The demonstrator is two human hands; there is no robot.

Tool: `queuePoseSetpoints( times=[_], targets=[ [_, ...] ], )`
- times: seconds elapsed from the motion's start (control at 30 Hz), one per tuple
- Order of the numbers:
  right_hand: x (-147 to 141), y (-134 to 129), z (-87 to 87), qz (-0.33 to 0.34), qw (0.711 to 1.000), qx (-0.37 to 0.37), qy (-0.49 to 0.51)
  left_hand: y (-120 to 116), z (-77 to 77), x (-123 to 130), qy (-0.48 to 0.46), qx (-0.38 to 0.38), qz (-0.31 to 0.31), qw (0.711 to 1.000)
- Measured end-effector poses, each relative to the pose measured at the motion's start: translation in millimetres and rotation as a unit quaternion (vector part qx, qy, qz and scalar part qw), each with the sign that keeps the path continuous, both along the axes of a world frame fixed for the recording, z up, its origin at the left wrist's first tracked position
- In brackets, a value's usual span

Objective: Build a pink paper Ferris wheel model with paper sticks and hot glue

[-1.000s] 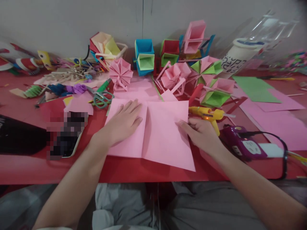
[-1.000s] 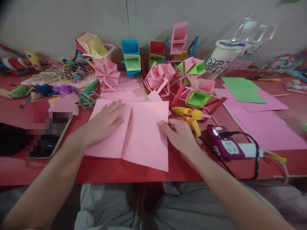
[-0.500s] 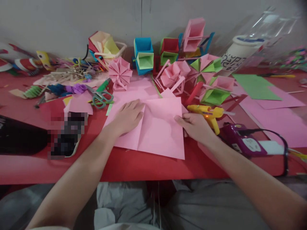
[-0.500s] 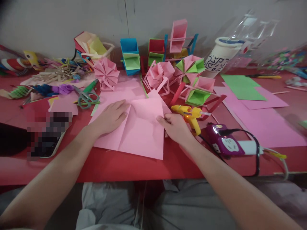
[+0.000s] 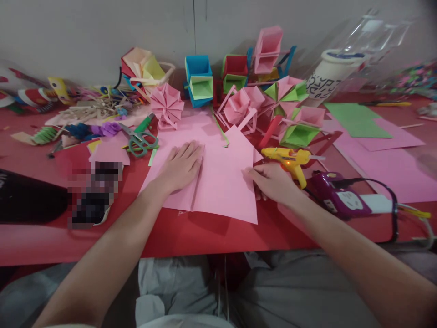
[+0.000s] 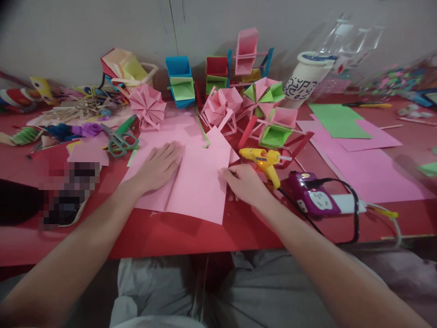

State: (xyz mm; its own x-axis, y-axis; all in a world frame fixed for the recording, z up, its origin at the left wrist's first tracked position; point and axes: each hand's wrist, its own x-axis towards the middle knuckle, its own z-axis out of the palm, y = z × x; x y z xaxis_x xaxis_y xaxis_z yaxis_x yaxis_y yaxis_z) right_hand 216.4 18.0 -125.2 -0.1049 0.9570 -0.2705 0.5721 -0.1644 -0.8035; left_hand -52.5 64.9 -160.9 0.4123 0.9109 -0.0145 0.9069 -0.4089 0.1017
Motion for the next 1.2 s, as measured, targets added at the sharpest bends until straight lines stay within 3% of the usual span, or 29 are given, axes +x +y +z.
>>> queuePoseSetpoints(
  times=[0.33, 0.47, 0.73, 0.93, 1.1, 1.2],
  targets=[
    [-1, -15, -0.2, -0.031, 0.995, -0.036, 0.088, 0, 0.0, 2, 0.0, 0.007, 0.003, 1.0],
    [-1, -17, -2.1, -0.001, 0.996, -0.062, 0.067, 1, -0.1, 2, -0.003, 0.01, 0.004, 1.0],
    [-1, -22, 3.4, -0.007, 0.995, -0.079, 0.055, -1, 3.6, 2, -0.018, -0.001, 0.002, 1.0],
    [4, -25, -0.4, -0.021, 0.991, -0.068, 0.11, 3, 7.1, 4, -0.049, -0.003, 0.016, 0.999],
    [1, -21, -5.0, -0.053, 0.994, 0.001, 0.097, 3, 20.1, 4, -0.07, 0.045, 0.047, 0.995],
    [0, -18, -6.9, -0.084, 0.993, 0.022, 0.079, 2, 18.4, 3, -0.05, 0.029, 0.034, 0.998]
  ],
)
